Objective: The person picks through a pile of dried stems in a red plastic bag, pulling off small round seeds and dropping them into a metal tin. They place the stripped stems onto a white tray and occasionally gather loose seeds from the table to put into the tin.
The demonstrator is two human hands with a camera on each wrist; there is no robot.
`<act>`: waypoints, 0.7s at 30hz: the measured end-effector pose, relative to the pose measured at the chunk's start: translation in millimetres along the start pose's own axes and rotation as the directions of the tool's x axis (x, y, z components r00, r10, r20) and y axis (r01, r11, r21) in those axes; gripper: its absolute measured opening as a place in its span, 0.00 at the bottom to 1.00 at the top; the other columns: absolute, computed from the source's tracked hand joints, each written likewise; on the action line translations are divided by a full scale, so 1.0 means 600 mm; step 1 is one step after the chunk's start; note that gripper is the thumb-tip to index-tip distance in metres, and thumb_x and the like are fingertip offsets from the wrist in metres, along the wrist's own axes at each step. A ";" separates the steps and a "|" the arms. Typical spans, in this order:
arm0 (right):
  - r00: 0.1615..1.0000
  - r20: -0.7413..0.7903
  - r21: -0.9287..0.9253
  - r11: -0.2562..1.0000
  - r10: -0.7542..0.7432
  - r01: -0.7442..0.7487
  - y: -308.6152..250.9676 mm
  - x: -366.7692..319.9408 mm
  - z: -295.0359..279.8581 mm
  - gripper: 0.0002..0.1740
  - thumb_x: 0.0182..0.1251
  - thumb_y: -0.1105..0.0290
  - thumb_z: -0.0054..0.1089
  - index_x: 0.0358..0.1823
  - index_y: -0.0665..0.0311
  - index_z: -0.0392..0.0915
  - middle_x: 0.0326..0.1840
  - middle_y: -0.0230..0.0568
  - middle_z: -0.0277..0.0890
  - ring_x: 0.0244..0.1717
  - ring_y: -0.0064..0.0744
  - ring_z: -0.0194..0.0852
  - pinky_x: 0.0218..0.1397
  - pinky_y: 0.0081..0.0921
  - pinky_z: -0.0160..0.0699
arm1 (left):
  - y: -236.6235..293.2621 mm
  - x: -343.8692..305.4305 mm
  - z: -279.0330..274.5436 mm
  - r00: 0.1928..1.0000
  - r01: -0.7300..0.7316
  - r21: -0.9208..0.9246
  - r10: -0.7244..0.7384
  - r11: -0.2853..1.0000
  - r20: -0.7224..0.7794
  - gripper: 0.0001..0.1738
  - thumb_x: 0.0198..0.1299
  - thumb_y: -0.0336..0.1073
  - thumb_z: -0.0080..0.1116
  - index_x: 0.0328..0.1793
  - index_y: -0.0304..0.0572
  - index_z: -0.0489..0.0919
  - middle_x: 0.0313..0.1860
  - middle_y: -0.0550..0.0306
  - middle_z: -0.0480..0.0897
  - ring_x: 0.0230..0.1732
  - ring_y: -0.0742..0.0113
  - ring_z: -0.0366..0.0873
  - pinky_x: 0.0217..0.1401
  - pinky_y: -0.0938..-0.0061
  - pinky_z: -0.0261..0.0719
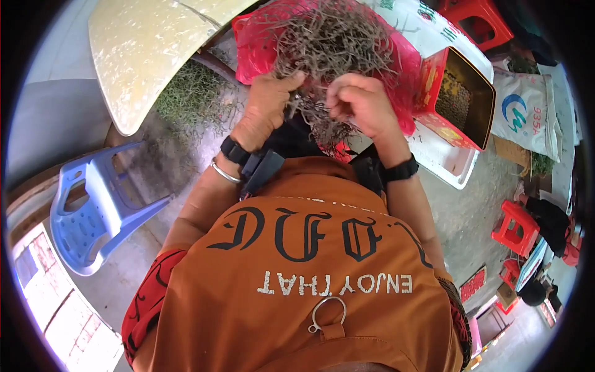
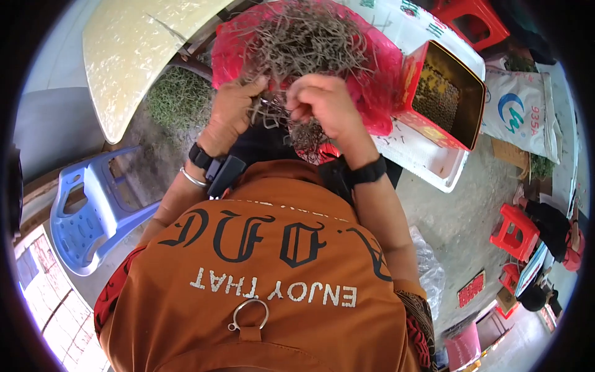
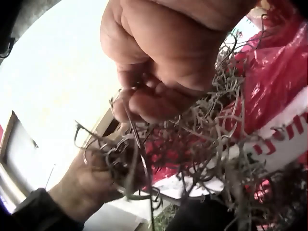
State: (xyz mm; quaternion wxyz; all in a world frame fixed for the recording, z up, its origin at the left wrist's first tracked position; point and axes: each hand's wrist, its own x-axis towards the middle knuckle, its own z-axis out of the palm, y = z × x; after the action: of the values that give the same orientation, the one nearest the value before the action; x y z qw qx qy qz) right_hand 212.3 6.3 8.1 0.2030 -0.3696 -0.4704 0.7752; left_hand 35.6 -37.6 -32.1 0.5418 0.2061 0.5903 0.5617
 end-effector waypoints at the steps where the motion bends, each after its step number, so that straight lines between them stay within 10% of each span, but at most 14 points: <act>1: 0.997 -0.060 0.036 0.998 -0.054 0.056 0.000 -0.001 -0.008 0.06 0.55 0.75 0.49 0.22 0.65 0.74 0.20 0.30 0.71 0.18 0.16 0.65 0.17 0.15 0.60 | 0.000 -0.003 -0.002 0.999 0.023 -0.082 -0.021 0.996 0.024 0.07 0.53 0.31 0.61 0.35 0.33 0.79 0.26 0.60 0.79 0.27 0.71 0.74 0.31 0.76 0.74; 4: 0.966 -0.215 0.091 0.982 -0.144 0.166 0.005 -0.014 -0.027 0.05 0.54 0.78 0.50 0.23 0.65 0.73 0.22 0.29 0.72 0.19 0.16 0.66 0.19 0.14 0.62 | -0.008 -0.014 0.011 0.992 0.098 -0.246 -0.074 0.964 0.102 0.09 0.54 0.32 0.61 0.37 0.33 0.79 0.29 0.59 0.80 0.30 0.69 0.76 0.34 0.76 0.75; 8: 0.907 -0.008 -0.458 0.808 -0.422 0.371 0.004 -0.012 -0.004 0.02 0.52 0.78 0.54 0.28 0.67 0.73 0.23 0.30 0.72 0.22 0.14 0.66 0.22 0.14 0.66 | 0.000 -0.020 0.018 0.987 0.148 -0.279 -0.122 0.949 0.106 0.11 0.59 0.35 0.55 0.45 0.35 0.76 0.35 0.56 0.81 0.32 0.65 0.78 0.36 0.72 0.78; 12: 0.851 0.070 -0.793 0.489 -0.521 0.365 0.000 -0.012 0.024 0.09 0.50 0.71 0.60 0.31 0.66 0.71 0.24 0.34 0.72 0.25 0.20 0.71 0.25 0.21 0.71 | -0.003 -0.020 0.012 0.961 0.263 -0.320 -0.218 0.910 0.172 0.12 0.60 0.36 0.55 0.45 0.36 0.76 0.37 0.56 0.81 0.34 0.65 0.78 0.38 0.71 0.78; 15: 0.773 0.197 -0.969 0.002 -0.603 0.248 0.012 -0.001 0.034 0.16 0.47 0.65 0.65 0.30 0.64 0.68 0.25 0.39 0.72 0.27 0.32 0.75 0.27 0.28 0.73 | 0.000 -0.028 0.012 0.953 0.262 -0.316 -0.193 0.912 0.233 0.12 0.60 0.37 0.56 0.42 0.33 0.77 0.35 0.55 0.81 0.32 0.69 0.77 0.37 0.75 0.78; 21: 0.833 0.133 -0.988 -0.006 -0.537 0.155 0.024 0.013 0.038 0.17 0.46 0.61 0.65 0.28 0.62 0.67 0.26 0.40 0.73 0.29 0.40 0.76 0.29 0.33 0.74 | -0.006 -0.033 0.019 0.962 0.219 -0.214 -0.174 0.952 0.209 0.14 0.61 0.38 0.54 0.43 0.32 0.77 0.35 0.55 0.80 0.31 0.68 0.77 0.36 0.75 0.78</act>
State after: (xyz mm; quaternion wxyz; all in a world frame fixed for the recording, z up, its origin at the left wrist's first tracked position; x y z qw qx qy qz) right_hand 190.7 -8.7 -1.2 0.1570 -0.3837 -0.9022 0.1189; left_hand 53.3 -50.4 -24.6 0.6691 0.1325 0.4835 0.5486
